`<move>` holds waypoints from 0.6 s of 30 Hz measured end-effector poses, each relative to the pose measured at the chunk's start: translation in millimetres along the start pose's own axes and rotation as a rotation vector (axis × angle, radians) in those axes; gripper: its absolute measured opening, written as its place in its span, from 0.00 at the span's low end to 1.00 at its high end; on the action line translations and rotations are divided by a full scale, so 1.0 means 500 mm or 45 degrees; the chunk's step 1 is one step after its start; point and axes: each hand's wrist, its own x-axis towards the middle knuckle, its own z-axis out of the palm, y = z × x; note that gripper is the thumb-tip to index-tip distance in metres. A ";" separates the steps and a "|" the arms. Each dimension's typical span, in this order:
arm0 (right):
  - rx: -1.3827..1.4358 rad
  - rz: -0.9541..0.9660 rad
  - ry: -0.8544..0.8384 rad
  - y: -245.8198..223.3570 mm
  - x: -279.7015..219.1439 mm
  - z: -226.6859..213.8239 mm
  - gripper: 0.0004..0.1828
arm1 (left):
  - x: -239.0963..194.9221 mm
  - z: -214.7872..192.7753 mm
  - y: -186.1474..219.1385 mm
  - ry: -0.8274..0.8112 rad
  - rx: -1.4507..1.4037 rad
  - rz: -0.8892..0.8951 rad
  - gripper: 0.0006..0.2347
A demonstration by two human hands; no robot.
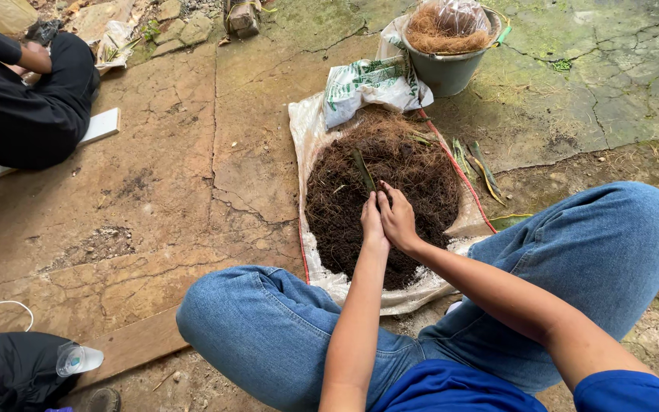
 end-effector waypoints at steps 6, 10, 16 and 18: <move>0.019 0.015 -0.047 -0.017 -0.005 -0.008 0.21 | 0.027 -0.016 -0.016 -0.046 -0.042 -0.017 0.14; 0.002 0.070 -0.041 0.002 0.009 0.001 0.21 | 0.006 0.003 0.003 -0.027 -0.040 0.007 0.16; 0.135 0.223 -0.141 0.031 0.010 0.006 0.25 | -0.027 0.017 0.026 0.089 0.082 -0.106 0.19; 0.153 0.286 -0.163 0.032 0.006 0.005 0.23 | -0.032 0.017 0.023 0.057 0.050 -0.070 0.20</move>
